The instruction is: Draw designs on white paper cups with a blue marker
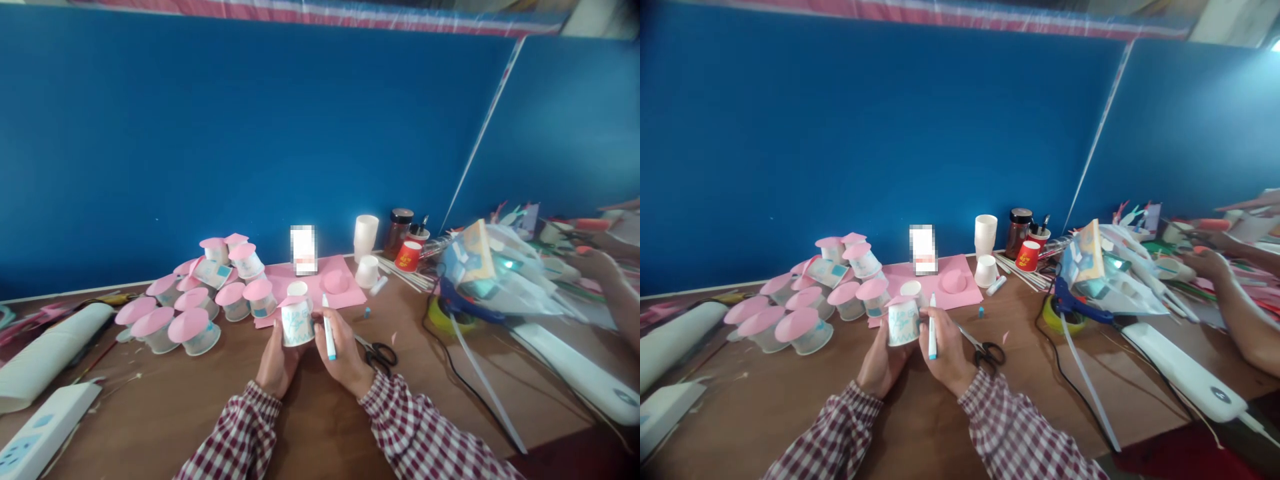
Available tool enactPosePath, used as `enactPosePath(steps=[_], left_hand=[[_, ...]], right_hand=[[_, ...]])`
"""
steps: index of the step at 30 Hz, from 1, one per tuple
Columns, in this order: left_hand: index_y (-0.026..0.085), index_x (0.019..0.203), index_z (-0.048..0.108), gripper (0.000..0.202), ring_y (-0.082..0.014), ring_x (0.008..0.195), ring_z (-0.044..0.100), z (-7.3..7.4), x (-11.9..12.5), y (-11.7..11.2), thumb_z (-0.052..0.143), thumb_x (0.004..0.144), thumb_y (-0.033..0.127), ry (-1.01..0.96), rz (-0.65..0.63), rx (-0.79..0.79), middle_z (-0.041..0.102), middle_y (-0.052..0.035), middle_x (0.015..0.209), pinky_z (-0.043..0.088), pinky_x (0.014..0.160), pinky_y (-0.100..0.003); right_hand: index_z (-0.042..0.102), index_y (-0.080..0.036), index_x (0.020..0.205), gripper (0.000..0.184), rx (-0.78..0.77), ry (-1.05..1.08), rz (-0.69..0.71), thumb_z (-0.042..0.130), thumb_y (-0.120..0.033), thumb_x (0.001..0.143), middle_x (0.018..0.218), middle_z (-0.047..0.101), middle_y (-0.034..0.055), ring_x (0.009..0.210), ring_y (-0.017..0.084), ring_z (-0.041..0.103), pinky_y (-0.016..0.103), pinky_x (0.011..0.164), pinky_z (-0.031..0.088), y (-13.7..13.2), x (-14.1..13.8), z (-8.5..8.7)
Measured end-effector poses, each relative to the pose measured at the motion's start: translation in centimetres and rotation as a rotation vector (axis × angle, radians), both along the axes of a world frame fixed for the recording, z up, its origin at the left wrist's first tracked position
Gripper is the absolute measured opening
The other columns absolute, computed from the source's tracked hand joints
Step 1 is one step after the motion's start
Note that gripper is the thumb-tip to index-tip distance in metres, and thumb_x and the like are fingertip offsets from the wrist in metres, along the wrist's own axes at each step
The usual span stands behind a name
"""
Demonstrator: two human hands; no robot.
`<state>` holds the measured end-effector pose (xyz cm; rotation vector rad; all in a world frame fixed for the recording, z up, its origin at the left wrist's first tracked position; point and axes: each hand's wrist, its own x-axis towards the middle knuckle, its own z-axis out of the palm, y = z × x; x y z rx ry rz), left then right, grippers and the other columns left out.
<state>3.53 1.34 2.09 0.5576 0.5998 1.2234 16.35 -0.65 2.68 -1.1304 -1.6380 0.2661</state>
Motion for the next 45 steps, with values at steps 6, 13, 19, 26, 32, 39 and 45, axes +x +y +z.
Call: enactPosePath(steps=[6, 13, 19, 26, 32, 39, 45], left_hand=[[0.016, 0.117, 0.059, 0.038, -0.024, 0.109, 0.058, 0.3, 0.0, 0.1, 0.049, 0.087, 0.036, 0.009, 0.039, -0.008, 0.063, -0.0087, 0.117, 0.045, 0.096, -0.037], [0.015, 0.123, 0.055, 0.042, -0.0255, 0.119, 0.05, 0.5, 0.0, -0.2, 0.049, 0.087, 0.036, 0.009, -0.048, 0.071, 0.055, -0.0104, 0.128, 0.042, 0.1, -0.039], [0.016, 0.124, 0.053, 0.046, -0.0282, 0.118, 0.051, 0.3, -0.4, -0.3, 0.055, 0.084, 0.038, 0.0, -0.1, 0.083, 0.057, -0.0125, 0.125, 0.043, 0.098, -0.044], [0.017, 0.115, 0.058, 0.038, -0.026, 0.111, 0.056, 0.2, -0.4, -0.1, 0.058, 0.082, 0.036, 0.022, 0.023, 0.145, 0.06, -0.0105, 0.121, 0.046, 0.095, -0.041], [0.015, 0.116, 0.057, 0.042, -0.0271, 0.11, 0.056, 0.2, -0.3, -0.1, 0.058, 0.082, 0.039, 0.069, 0.063, 0.193, 0.062, -0.0124, 0.118, 0.043, 0.097, -0.042], [0.015, 0.122, 0.053, 0.046, -0.027, 0.113, 0.054, 0.5, -0.3, -0.2, 0.047, 0.087, 0.045, 0.036, -0.044, 0.183, 0.059, -0.013, 0.122, 0.042, 0.097, -0.041], [0.021, 0.127, 0.048, 0.044, -0.0253, 0.11, 0.057, 0.3, -0.4, -0.2, 0.052, 0.086, 0.037, 0.031, -0.029, 0.173, 0.059, -0.0107, 0.123, 0.042, 0.096, -0.041]], right_hand=[[0.051, -0.018, 0.108, 0.025, 0.051, -0.027, -0.018, 0.047, -0.014, 0.083, 0.102, 0.062, 0.0097, 0.097, 0.02, 0.06, 0.036, 0.085, 0.052, 0.0, 0.1, 0.2], [0.052, -0.018, 0.108, 0.023, 0.062, -0.009, -0.104, 0.044, -0.014, 0.086, 0.099, 0.062, 0.0085, 0.094, 0.019, 0.06, 0.035, 0.085, 0.05, 0.5, 0.4, 0.0], [0.05, -0.017, 0.111, 0.025, 0.034, -0.005, -0.116, 0.041, -0.015, 0.089, 0.103, 0.06, 0.0093, 0.098, 0.019, 0.058, 0.036, 0.088, 0.048, 0.8, 1.0, -0.2], [0.051, -0.017, 0.105, 0.019, 0.079, -0.004, -0.083, 0.043, -0.016, 0.088, 0.098, 0.06, 0.0091, 0.093, 0.019, 0.059, 0.036, 0.085, 0.05, 0.1, 0.5, 0.1], [0.049, -0.018, 0.109, 0.026, 0.092, -0.072, 0.045, 0.054, -0.019, 0.084, 0.102, 0.059, 0.0098, 0.096, 0.021, 0.058, 0.038, 0.086, 0.05, -0.8, -0.1, 0.5], [0.047, -0.018, 0.109, 0.026, 0.089, -0.028, -0.027, 0.054, -0.019, 0.084, 0.099, 0.058, 0.0082, 0.094, 0.02, 0.057, 0.036, 0.084, 0.049, -0.2, 0.0, 0.2], [0.048, -0.018, 0.109, 0.025, 0.076, -0.037, -0.024, 0.05, -0.018, 0.084, 0.101, 0.058, 0.0083, 0.095, 0.02, 0.057, 0.036, 0.085, 0.049, -0.1, 0.1, 0.1]])
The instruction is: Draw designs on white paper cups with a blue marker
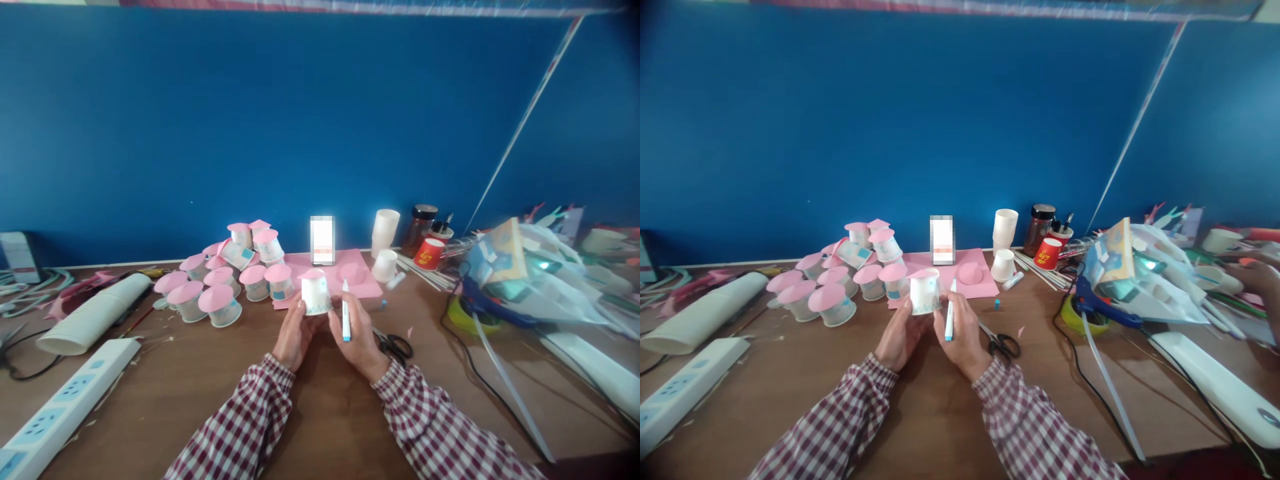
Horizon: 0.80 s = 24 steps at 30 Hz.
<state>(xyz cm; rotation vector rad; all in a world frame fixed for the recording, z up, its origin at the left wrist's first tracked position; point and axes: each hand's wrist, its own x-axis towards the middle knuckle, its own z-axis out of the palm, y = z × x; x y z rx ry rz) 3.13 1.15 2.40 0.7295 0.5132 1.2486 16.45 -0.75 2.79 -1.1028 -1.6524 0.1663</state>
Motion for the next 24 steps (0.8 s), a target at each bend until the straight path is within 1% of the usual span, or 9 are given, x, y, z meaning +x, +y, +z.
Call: enactPosePath(steps=[2, 6, 9, 14, 19, 24], left_hand=[[0.02, 0.126, 0.049, 0.044, -0.0255, 0.111, 0.056, -0.09, -0.02, 0.04, 0.053, 0.086, 0.036, -0.011, 0.003, 0.001, 0.059, -0.011, 0.123, 0.042, 0.096, -0.041], [0.013, 0.12, 0.055, 0.042, -0.0272, 0.112, 0.055, -0.16, 0.03, 0.09, 0.053, 0.085, 0.035, -0.022, -0.002, -0.007, 0.06, -0.0139, 0.12, 0.042, 0.096, -0.041], [0.01, 0.116, 0.057, 0.04, -0.0278, 0.112, 0.055, -0.32, 0.08, 0.13, 0.054, 0.084, 0.035, -0.031, 0.004, -0.006, 0.061, -0.0145, 0.118, 0.041, 0.097, -0.041], [0.012, 0.118, 0.056, 0.042, -0.0275, 0.113, 0.054, -0.68, 0.03, 0.2, 0.055, 0.083, 0.035, -0.023, 0.006, -0.027, 0.061, -0.0135, 0.119, 0.04, 0.099, -0.042], [0.017, 0.119, 0.055, 0.039, -0.026, 0.114, 0.054, -0.34, 0.07, 0.0, 0.056, 0.083, 0.032, 0.01, 0.006, -0.01, 0.059, -0.0111, 0.122, 0.041, 0.099, -0.041], [0.019, 0.118, 0.055, 0.038, -0.0253, 0.112, 0.055, -0.3, -0.03, 0.1, 0.058, 0.082, 0.03, 0.04, 0.043, -0.001, 0.059, -0.0098, 0.122, 0.042, 0.097, -0.041]], right_hand=[[0.048, -0.018, 0.11, 0.025, 0.007, -0.003, 0.002, 0.049, -0.017, 0.084, 0.101, 0.058, 0.0085, 0.095, 0.02, 0.057, 0.036, 0.085, 0.049, 0.01, -0.04, -0.07], [0.048, -0.018, 0.109, 0.024, -0.004, -0.006, 0.005, 0.049, -0.018, 0.085, 0.101, 0.059, 0.0088, 0.095, 0.02, 0.058, 0.037, 0.085, 0.049, -0.03, -0.08, -0.08], [0.048, -0.019, 0.108, 0.023, -0.016, -0.002, 0.011, 0.05, -0.019, 0.085, 0.101, 0.059, 0.0087, 0.095, 0.02, 0.058, 0.037, 0.085, 0.049, -0.1, -0.09, -0.02], [0.048, -0.019, 0.11, 0.025, -0.02, -0.003, 0.012, 0.049, -0.019, 0.085, 0.101, 0.058, 0.0084, 0.094, 0.02, 0.058, 0.036, 0.084, 0.049, -0.03, -0.04, -0.06], [0.048, -0.019, 0.108, 0.023, -0.02, -0.011, 0.005, 0.049, -0.018, 0.085, 0.101, 0.059, 0.0085, 0.095, 0.02, 0.057, 0.036, 0.085, 0.049, 0.04, -0.03, -0.05], [0.048, -0.019, 0.109, 0.023, -0.009, -0.012, -0.021, 0.049, -0.019, 0.085, 0.1, 0.059, 0.0087, 0.095, 0.02, 0.058, 0.036, 0.085, 0.05, 0.12, -0.02, 0.0]])
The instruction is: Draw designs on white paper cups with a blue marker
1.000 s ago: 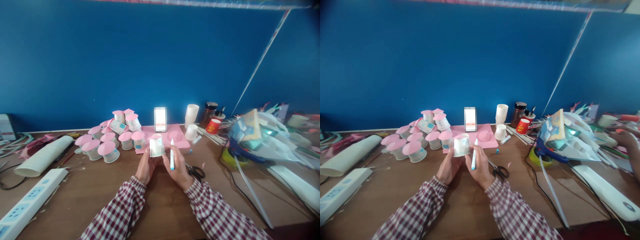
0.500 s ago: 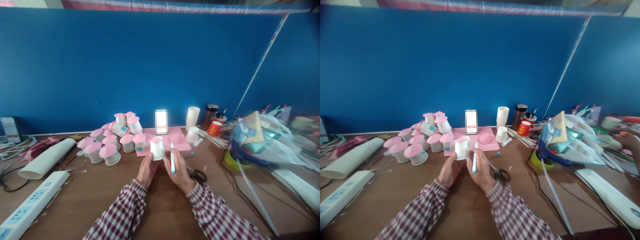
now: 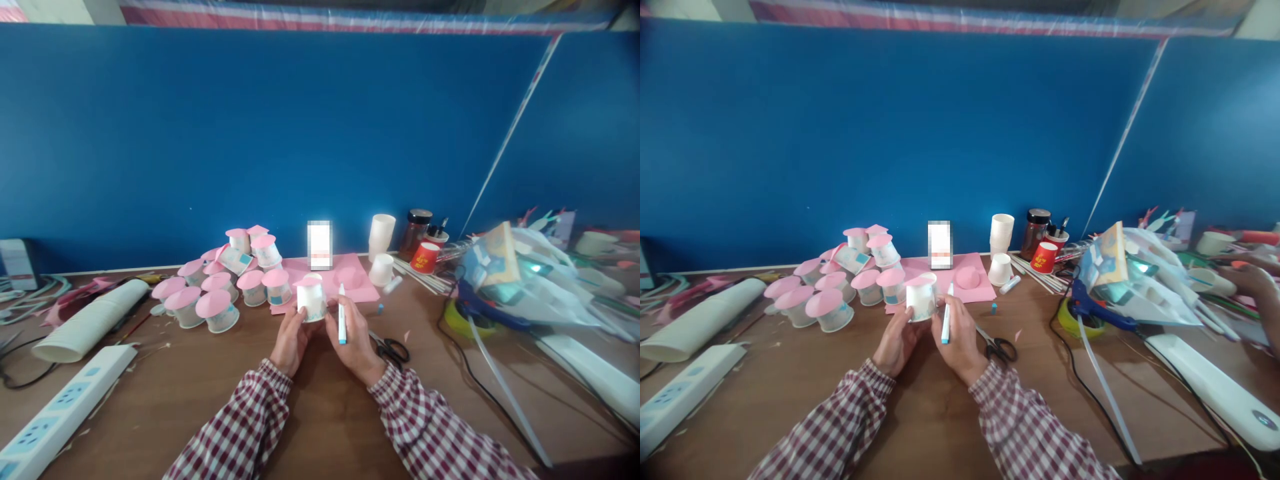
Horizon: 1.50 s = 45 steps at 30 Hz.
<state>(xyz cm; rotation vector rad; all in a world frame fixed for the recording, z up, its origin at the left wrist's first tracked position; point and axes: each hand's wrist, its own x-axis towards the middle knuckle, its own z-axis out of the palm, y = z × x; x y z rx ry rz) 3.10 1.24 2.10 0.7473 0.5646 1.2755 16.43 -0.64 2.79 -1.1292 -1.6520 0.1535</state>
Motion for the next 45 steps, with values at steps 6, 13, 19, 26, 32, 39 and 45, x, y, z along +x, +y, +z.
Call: enactPosePath(steps=[6, 13, 19, 26, 32, 39, 45], left_hand=[[0.018, 0.118, 0.055, 0.039, -0.0247, 0.11, 0.056, -0.3, -0.3, 0.2, 0.057, 0.082, 0.031, -0.004, 0.006, -0.052, 0.06, -0.0101, 0.121, 0.044, 0.095, -0.041], [0.012, 0.115, 0.059, 0.042, -0.0276, 0.11, 0.056, 0.2, -0.1, 0.0, 0.05, 0.085, 0.04, -0.069, -0.039, -0.034, 0.064, -0.0127, 0.114, 0.042, 0.096, -0.04], [0.012, 0.117, 0.058, 0.043, -0.0282, 0.115, 0.053, 0.7, 0.1, -0.1, 0.045, 0.088, 0.041, -0.1, -0.06, 0.03, 0.061, -0.012, 0.119, 0.039, 0.1, -0.04], [0.012, 0.12, 0.055, 0.047, -0.0276, 0.108, 0.057, 0.6, -0.4, -0.2, 0.046, 0.087, 0.043, -0.117, -0.094, -0.074, 0.064, -0.0131, 0.113, 0.045, 0.092, -0.04], [0.018, 0.12, 0.053, 0.046, -0.0242, 0.099, 0.061, 0.8, -0.8, -0.3, 0.048, 0.085, 0.046, -0.153, -0.062, -0.112, 0.063, -0.0106, 0.114, 0.051, 0.076, -0.033], [0.015, 0.119, 0.055, 0.045, -0.025, 0.107, 0.058, 0.5, -0.4, 0.0, 0.05, 0.085, 0.044, -0.103, -0.056, -0.127, 0.061, -0.0119, 0.117, 0.048, 0.089, -0.037], [0.013, 0.112, 0.059, 0.036, -0.022, 0.103, 0.059, 0.3, -0.3, 0.1, 0.054, 0.085, 0.036, -0.064, -0.02, -0.108, 0.063, -0.0106, 0.112, 0.046, 0.091, -0.035]], right_hand=[[0.048, -0.018, 0.105, 0.019, 0.034, 0.074, -0.088, 0.044, -0.018, 0.087, 0.093, 0.06, 0.0076, 0.088, 0.019, 0.061, 0.036, 0.082, 0.051, 0.4, 0.4, 0.2], [0.045, -0.018, 0.111, 0.029, -0.042, -0.012, 0.034, 0.054, -0.024, 0.083, 0.101, 0.059, 0.01, 0.094, 0.022, 0.06, 0.037, 0.082, 0.052, -0.3, -0.1, 0.1], [0.045, -0.018, 0.112, 0.03, -0.056, -0.018, 0.058, 0.053, -0.022, 0.083, 0.102, 0.059, 0.0099, 0.096, 0.022, 0.059, 0.037, 0.083, 0.051, -0.2, -0.2, 0.1], [0.047, -0.018, 0.111, 0.03, -0.009, 0.026, 0.107, 0.055, -0.021, 0.082, 0.102, 0.06, 0.0099, 0.093, 0.02, 0.061, 0.036, 0.081, 0.053, -0.5, -0.2, 0.0], [0.055, -0.019, 0.094, 0.015, 0.048, 0.076, 0.033, 0.041, -0.018, 0.091, 0.09, 0.061, 0.0063, 0.082, 0.016, 0.062, 0.031, 0.077, 0.053, -1.1, -0.3, 0.6], [0.055, -0.019, 0.111, 0.023, 0.134, 0.035, 0.09, 0.045, -0.021, 0.09, 0.094, 0.065, 0.0083, 0.088, 0.02, 0.063, 0.036, 0.078, 0.053, -1.8, 0.7, 0.9], [0.057, -0.019, 0.102, 0.017, 0.14, -0.043, 0.092, 0.047, -0.018, 0.088, 0.09, 0.065, 0.0083, 0.083, 0.02, 0.062, 0.036, 0.075, 0.052, -2.0, 0.5, 1.1]])
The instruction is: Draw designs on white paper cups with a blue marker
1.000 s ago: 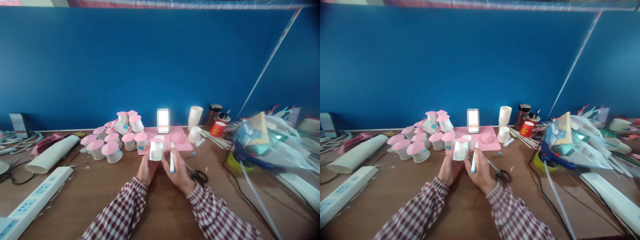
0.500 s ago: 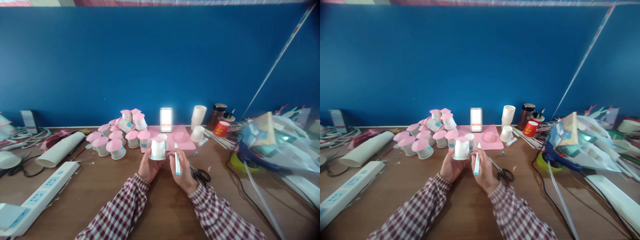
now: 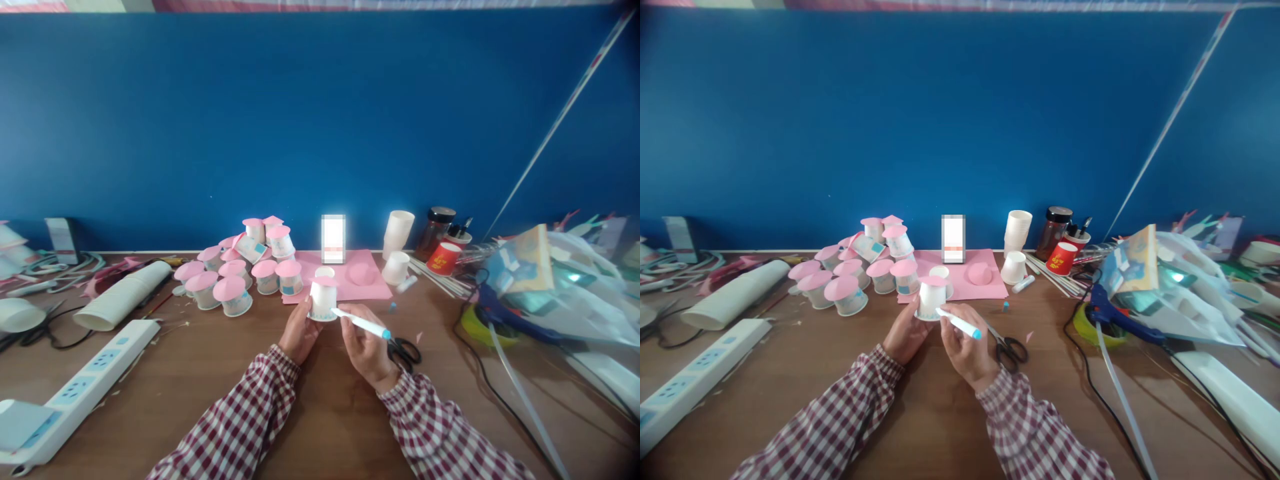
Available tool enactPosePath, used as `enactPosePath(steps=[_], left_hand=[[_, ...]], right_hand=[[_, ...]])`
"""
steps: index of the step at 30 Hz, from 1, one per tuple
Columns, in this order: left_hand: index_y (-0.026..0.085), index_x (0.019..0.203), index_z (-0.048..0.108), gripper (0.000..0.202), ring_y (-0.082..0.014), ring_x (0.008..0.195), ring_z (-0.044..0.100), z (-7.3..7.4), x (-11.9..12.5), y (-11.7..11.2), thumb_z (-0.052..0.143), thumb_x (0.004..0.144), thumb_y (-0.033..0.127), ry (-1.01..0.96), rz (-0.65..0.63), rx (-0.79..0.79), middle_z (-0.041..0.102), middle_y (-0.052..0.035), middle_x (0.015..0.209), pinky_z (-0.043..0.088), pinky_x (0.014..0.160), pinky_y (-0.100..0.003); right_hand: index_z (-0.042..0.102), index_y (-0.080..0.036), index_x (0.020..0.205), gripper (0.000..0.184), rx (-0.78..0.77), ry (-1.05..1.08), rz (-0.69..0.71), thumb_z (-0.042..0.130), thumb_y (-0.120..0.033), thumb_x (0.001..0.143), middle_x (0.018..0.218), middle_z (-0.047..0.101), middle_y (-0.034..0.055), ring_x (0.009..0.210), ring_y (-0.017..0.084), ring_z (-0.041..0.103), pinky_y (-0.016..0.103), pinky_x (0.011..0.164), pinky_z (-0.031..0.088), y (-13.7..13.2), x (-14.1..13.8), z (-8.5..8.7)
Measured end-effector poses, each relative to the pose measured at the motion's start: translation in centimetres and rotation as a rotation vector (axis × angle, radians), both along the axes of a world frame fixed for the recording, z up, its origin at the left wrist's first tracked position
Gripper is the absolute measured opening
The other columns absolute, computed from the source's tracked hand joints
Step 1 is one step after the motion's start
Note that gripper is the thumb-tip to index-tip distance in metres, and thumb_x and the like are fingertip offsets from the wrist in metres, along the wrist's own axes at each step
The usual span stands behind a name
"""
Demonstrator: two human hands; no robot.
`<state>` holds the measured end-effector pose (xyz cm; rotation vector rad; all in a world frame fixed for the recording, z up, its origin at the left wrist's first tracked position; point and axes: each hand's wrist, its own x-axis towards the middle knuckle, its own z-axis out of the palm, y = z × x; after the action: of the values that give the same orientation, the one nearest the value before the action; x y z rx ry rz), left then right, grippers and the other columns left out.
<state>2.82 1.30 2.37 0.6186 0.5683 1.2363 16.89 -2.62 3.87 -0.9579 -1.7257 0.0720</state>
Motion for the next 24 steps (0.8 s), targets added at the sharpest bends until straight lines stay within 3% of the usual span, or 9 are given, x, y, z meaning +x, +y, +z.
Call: enactPosePath(steps=[5, 9, 18, 24], left_hand=[[0.01, 0.099, 0.064, 0.028, -0.0186, 0.091, 0.062, -0.09, 0.09, -0.03, 0.06, 0.082, 0.032, 0.022, 0.042, 0.038, 0.067, -0.0098, 0.1, 0.047, 0.085, -0.031], [0.011, 0.095, 0.065, 0.026, -0.0199, 0.089, 0.063, -0.27, 0.16, -0.02, 0.064, 0.078, 0.03, 0.048, 0.069, 0.089, 0.069, -0.0086, 0.094, 0.046, 0.087, -0.035], [0.012, 0.108, 0.061, 0.037, -0.0227, 0.095, 0.062, -0.3, -0.1, 0.07, 0.052, 0.085, 0.04, 0.001, -0.019, -0.051, 0.066, -0.0107, 0.106, 0.048, 0.086, -0.036], [0.014, 0.114, 0.058, 0.045, -0.0216, 0.094, 0.061, -0.24, 0.06, 0.0, 0.046, 0.086, 0.048, 0.001, -0.068, 0.003, 0.063, -0.0115, 0.111, 0.049, 0.081, -0.033]], right_hand=[[0.056, -0.02, 0.093, 0.012, -0.011, 0.02, -0.032, 0.045, -0.02, 0.088, 0.084, 0.062, 0.007, 0.075, 0.019, 0.061, 0.033, 0.066, 0.052, -0.25, -0.27, 0.33], [0.054, -0.019, 0.087, 0.011, -0.044, 0.029, -0.017, 0.044, -0.022, 0.088, 0.077, 0.06, 0.0056, 0.067, 0.018, 0.058, 0.032, 0.062, 0.05, -0.19, -0.27, 0.22], [0.053, -0.02, 0.088, 0.008, -0.063, 0.023, -0.033, 0.045, -0.019, 0.087, 0.078, 0.058, 0.0046, 0.069, 0.017, 0.057, 0.032, 0.063, 0.048, -0.04, -0.12, -0.03], [0.052, -0.019, 0.094, 0.01, -0.072, 0.043, -0.012, 0.045, -0.018, 0.087, 0.082, 0.059, 0.0049, 0.074, 0.017, 0.058, 0.031, 0.067, 0.049, 0.08, -0.2, 0.11]])
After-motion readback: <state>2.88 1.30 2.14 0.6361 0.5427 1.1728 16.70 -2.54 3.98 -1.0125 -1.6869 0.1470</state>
